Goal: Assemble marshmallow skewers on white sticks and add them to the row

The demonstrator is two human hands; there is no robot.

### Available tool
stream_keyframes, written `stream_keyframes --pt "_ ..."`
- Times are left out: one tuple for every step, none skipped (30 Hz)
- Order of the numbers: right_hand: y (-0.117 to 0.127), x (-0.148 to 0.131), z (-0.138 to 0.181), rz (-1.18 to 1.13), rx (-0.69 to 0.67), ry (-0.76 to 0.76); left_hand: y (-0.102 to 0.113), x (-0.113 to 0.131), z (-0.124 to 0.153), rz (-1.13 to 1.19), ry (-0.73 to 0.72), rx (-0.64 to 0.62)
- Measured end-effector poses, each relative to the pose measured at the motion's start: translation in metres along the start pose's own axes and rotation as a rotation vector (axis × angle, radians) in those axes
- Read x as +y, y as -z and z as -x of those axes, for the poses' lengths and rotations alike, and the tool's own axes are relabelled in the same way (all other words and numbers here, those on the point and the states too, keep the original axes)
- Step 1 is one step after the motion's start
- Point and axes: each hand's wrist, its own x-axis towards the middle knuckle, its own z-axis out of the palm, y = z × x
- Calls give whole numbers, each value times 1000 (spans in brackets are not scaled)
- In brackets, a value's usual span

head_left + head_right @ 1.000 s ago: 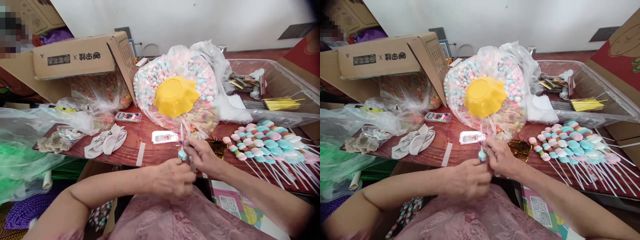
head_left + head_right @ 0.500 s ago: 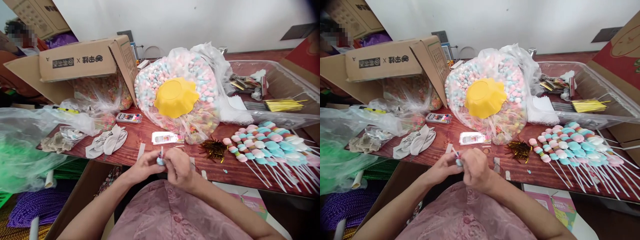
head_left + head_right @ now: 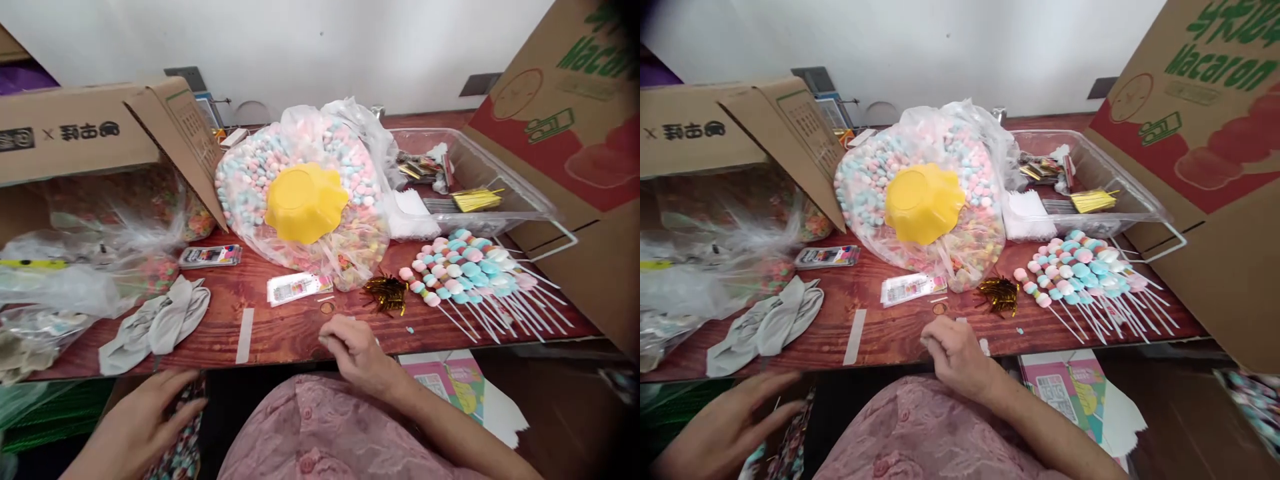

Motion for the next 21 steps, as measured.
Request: stream_keyframes --pt "4 6 0 46 52 -31 -4 24 -26 -4 -88 1" --pt "8 11 0 101 108 -57 -8 51 -55 -27 -167 -5" --pt "12 17 1 157 167 -77 -13 78 -84 -83 -232 -26" --pt "18 23 4 205 225 -95 -18 105 -111 -166 -268 -73" --pt "25 30 9 260 283 -119 -25 127 -137 -245 -289 -108" --pt "33 38 17 301 330 -139 -31 145 -158 -303 -305 -135" --pt "43 47 28 350 374 -181 -39 158 -175 -342 -317 -165" --pt "53 57 41 470 421 -240 -46 165 -188 -370 -348 -204" --pt "63 67 56 575 427 -296 -52 168 -197 -390 -374 -215" --pt "72 78 72 670 386 -341 -58 168 -202 -407 -380 -215" --pt "79 88 87 749 353 -380 -62 166 -204 -418 -378 -210" --pt "84 97 100 802 335 -400 -65 162 -204 -423 -367 -201" --pt "87 105 112 839 299 -421 -67 158 -203 -420 -354 -196" --pt "88 112 120 867 266 -441 -67 154 -202 -407 -344 -193" --pt "87 117 126 885 236 -455 -67 150 -200 -387 -339 -191" --pt "85 122 128 899 213 -467 -66 146 -198 -364 -333 -190" --pt "82 126 129 910 201 -475 -65 143 -197 -343 -328 -188" --pt "80 129 128 921 198 -479 -64 141 -196 -327 -321 -183" --pt "78 133 126 931 203 -481 -63 139 -195 -318 -316 -178" --pt "76 135 123 936 219 -481 -64 137 -195 -313 -315 -174" --pt "75 138 121 932 238 -480 -64 135 -195 -311 -320 -167"
